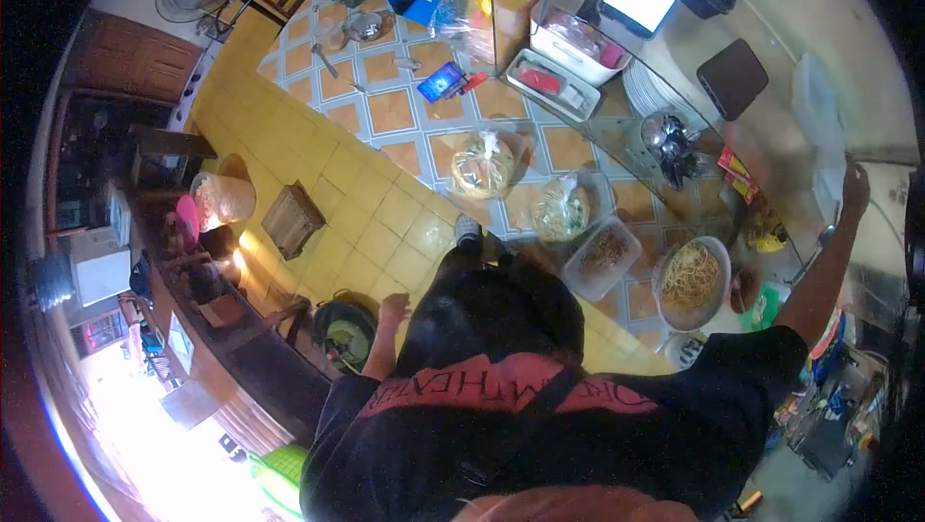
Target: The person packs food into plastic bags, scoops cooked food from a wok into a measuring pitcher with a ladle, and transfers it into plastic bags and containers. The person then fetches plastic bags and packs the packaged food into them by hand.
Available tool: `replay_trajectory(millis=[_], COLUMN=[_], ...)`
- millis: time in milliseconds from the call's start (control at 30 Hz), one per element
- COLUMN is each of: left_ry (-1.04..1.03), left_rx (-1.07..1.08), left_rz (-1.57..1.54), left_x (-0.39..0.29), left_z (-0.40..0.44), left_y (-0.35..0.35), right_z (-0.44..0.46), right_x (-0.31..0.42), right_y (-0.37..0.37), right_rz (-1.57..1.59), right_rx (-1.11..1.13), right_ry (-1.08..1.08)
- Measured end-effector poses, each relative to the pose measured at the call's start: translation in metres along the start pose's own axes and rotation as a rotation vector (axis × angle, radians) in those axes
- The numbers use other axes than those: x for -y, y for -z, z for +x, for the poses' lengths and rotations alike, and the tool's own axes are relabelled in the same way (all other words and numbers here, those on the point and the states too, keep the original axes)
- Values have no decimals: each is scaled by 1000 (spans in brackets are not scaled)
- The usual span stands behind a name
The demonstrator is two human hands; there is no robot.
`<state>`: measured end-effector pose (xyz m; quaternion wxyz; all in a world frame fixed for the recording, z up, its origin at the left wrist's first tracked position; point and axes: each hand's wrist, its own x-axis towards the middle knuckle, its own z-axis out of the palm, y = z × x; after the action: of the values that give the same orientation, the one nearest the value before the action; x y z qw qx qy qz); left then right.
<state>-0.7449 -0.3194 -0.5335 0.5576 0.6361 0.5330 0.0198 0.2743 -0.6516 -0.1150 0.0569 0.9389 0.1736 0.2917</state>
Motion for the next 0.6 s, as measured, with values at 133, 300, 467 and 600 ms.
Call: replay_trajectory(millis=[133, 300, 467, 600], left_ry=[347, 32, -112, -517], left_rx=[-113, 12, 566, 718], left_rz=[-271, -94, -43, 124], left_x=[-72, -196, -329, -393], left_z=[21, 46, 56, 46], left_y=[8, 2, -33, -83], right_z=[-41, -143, -309, -420], right_x=[61, 145, 276, 356], right_y=[103, 216, 277, 251], right_rz=[-2, 880, 964, 920], right_rx=[-339, -450, -352, 84], right_ry=[-193, -18, 125, 102])
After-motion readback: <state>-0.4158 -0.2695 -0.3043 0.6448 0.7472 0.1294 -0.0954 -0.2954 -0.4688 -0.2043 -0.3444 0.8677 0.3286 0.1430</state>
